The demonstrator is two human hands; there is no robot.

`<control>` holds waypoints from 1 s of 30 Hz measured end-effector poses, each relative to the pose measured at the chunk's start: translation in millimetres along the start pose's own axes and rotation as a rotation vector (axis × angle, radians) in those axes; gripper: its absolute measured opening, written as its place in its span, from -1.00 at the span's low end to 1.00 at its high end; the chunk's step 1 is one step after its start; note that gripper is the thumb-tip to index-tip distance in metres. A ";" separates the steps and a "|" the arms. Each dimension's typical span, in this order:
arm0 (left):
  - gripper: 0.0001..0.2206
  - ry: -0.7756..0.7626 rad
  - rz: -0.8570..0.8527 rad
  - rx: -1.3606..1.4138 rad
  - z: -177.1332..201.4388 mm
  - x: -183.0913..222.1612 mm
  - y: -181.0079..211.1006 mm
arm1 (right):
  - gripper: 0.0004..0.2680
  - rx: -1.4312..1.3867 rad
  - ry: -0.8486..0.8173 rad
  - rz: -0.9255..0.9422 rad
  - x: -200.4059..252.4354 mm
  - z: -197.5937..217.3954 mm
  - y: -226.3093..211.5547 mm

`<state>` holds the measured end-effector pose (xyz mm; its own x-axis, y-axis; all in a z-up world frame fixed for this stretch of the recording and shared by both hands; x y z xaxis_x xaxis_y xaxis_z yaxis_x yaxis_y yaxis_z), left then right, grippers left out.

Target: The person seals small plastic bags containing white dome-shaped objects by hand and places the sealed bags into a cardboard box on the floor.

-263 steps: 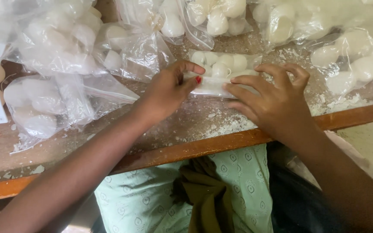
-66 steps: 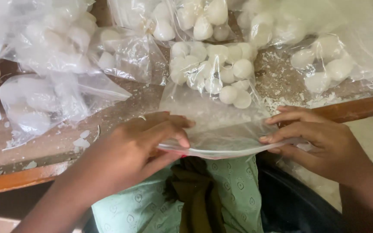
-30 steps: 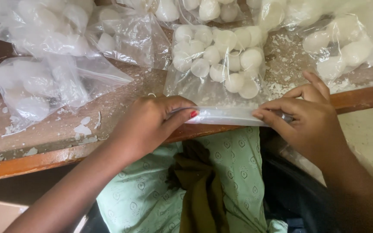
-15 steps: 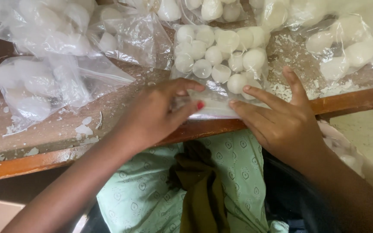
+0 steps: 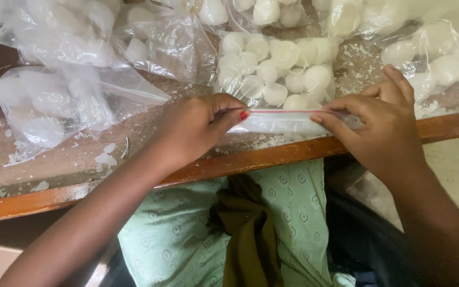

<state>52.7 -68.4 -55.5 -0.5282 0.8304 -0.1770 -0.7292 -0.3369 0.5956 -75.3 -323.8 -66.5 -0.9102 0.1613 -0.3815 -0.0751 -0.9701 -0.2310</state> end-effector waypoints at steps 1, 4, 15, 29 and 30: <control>-0.77 -0.084 0.149 0.032 -1.6 -2.3 -3.8 | -0.80 0.033 0.025 -0.026 -2.8 2.0 -2.6; -0.77 -0.037 0.172 0.205 -0.4 -5.7 -11.5 | -0.78 0.097 0.121 0.110 -3.8 2.0 -12.9; -0.65 0.374 -0.525 -0.531 14.6 3.6 18.6 | -0.88 0.386 0.258 0.333 -14.0 -5.4 -41.5; -0.80 0.256 -0.539 -0.544 -3.3 -20.4 -22.1 | -0.91 0.496 0.215 0.527 -37.4 3.0 -10.6; -0.78 0.145 -0.459 -0.533 -1.5 -24.1 -23.1 | -0.92 0.490 0.190 0.519 -37.5 2.0 -6.4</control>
<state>81.6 -81.3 -66.2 -0.1429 0.8856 -0.4420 -0.9853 -0.1696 -0.0212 -41.5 -324.0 -48.9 -0.7951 -0.3553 -0.4915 0.1323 -0.8925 0.4312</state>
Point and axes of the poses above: each hand's wrist, its own x-axis away from the middle knuckle, its own z-axis out of the back of the hand, y = z × x, the point moved 3 cm from there along -x, towards the middle knuckle, and after that the axes turned 14 degrees about -z, right-handed, at the moved point
